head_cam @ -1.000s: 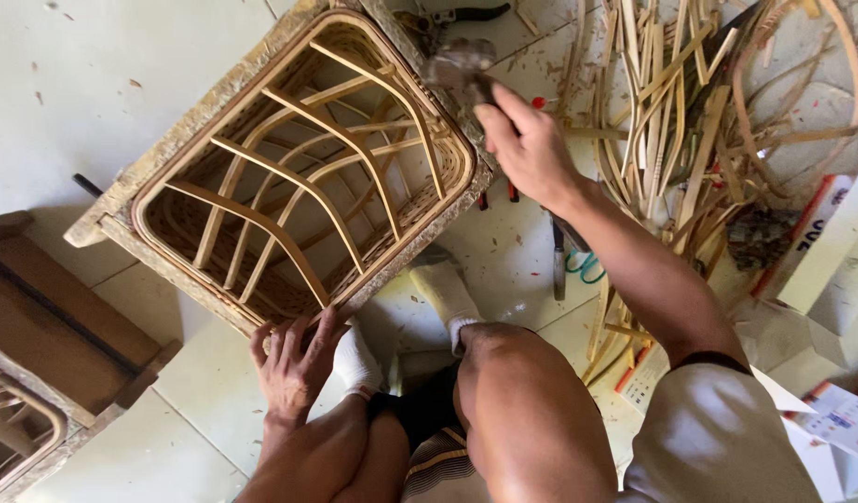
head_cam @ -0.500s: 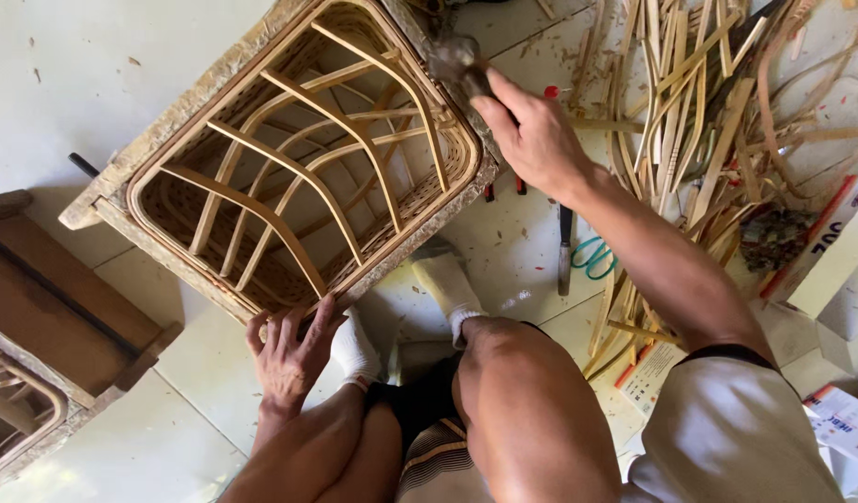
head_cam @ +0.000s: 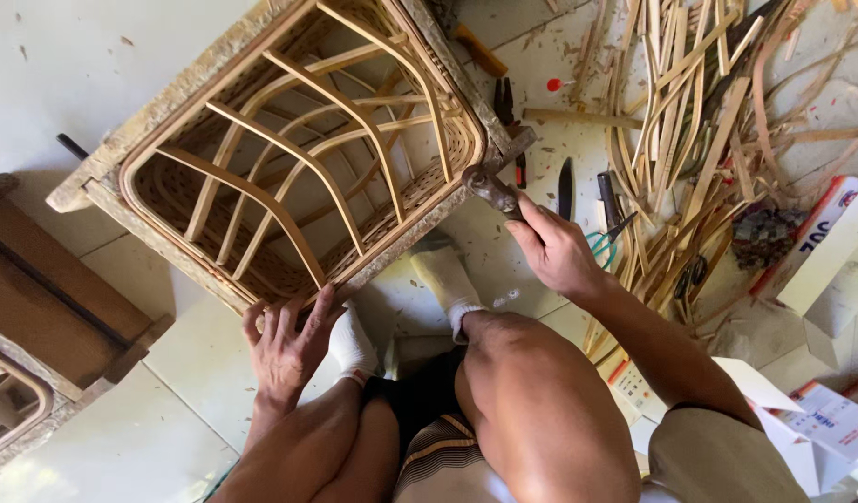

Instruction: The person assembles a rectangular basket frame by inserting thin wooden strips into a wooden mold. They use pliers to cut and adjust the strips, a hammer to tap them into place, and apply glue to secure the joints. The person works methodically, fitting each strip and reinforcing the structure.

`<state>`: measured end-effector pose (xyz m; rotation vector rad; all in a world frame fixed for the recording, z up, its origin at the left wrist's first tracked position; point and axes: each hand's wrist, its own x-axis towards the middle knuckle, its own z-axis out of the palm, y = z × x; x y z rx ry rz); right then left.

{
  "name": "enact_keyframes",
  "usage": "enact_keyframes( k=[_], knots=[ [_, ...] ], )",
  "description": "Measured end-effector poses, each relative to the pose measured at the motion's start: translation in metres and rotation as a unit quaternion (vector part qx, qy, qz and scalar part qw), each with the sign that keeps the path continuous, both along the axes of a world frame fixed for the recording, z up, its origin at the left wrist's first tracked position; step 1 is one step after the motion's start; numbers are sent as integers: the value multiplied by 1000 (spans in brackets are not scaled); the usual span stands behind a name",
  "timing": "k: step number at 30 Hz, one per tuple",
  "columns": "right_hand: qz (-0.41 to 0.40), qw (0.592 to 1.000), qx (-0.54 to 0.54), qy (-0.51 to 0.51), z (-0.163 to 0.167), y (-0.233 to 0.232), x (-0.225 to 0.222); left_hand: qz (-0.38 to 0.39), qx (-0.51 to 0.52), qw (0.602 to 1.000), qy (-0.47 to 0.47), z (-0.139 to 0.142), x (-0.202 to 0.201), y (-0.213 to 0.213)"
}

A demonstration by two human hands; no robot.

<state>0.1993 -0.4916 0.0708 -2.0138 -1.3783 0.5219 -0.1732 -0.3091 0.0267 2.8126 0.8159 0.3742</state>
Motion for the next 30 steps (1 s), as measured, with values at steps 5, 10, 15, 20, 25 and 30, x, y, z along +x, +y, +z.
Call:
enact_keyframes(
  k=[5,10,15,20,25,30],
  knots=[
    [-36,997,-40,54,-4,5,11,25,-25,998,-55,-11,-8,5],
    [-76,996,-43,12,-3,11,32,-23,21,999,-6,-22,-48,49],
    [-92,995,-25,-36,0,46,56,51,74,996,25,-22,-96,112],
    [-13,996,86,-23,-10,121,77,300,-23,946,-117,-24,-97,95],
    [51,991,121,2,-41,220,95,400,-495,661,-397,-51,-36,32],
    [55,997,48,-31,-58,265,91,335,-550,611,-460,-48,6,41]
  ],
)
